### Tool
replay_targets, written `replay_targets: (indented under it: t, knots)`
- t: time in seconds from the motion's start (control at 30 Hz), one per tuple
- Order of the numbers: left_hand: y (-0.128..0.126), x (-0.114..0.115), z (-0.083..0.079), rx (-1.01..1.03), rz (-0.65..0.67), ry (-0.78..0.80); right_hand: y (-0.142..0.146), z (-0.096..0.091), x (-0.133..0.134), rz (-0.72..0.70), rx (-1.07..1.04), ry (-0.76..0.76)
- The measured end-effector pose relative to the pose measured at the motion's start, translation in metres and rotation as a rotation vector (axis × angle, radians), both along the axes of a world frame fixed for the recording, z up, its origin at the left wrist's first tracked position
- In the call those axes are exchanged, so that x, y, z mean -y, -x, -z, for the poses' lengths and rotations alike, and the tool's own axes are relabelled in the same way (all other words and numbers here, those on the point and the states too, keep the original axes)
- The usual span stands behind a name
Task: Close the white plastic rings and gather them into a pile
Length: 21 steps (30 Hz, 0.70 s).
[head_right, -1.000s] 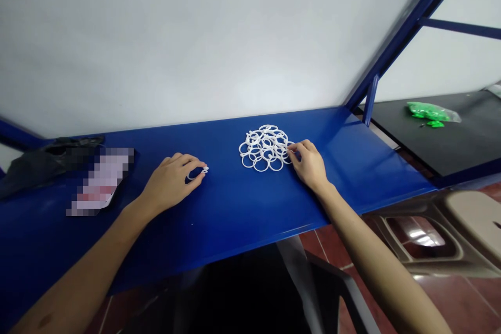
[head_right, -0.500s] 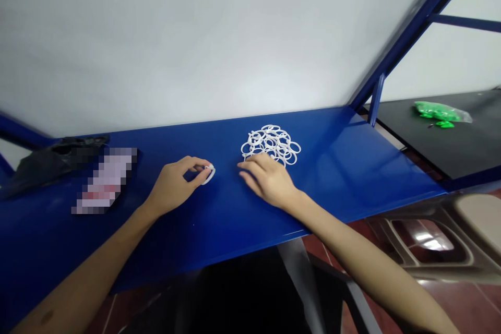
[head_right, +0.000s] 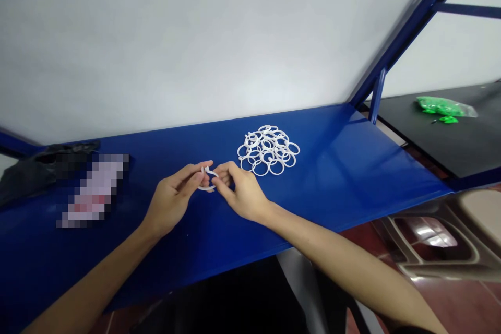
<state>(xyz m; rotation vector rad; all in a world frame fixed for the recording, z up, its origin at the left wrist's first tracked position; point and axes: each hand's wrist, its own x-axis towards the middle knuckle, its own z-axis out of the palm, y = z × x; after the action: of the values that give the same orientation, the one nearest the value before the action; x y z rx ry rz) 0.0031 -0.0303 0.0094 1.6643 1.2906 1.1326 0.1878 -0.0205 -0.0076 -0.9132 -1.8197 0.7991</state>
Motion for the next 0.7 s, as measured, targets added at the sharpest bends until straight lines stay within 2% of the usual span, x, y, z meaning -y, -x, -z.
replay_targets:
  t: [0.1,0.27,0.5,0.7]
  knots:
    - [0.000,0.002,0.003,-0.087,0.013,-0.071,-0.003,0.001,0.001,0.012,0.084,-0.101]
    - [-0.001,0.004,0.008,-0.119,0.025,-0.213,-0.010,0.003,0.004,-0.060,0.211,-0.260]
    - [-0.002,0.007,0.013,-0.136,0.042,-0.311,-0.014,0.000,0.008,-0.071,0.334,-0.322]
    - [0.002,-0.001,0.018,-0.224,0.149,-0.345,-0.017,-0.002,0.009,-0.043,0.514,-0.453]
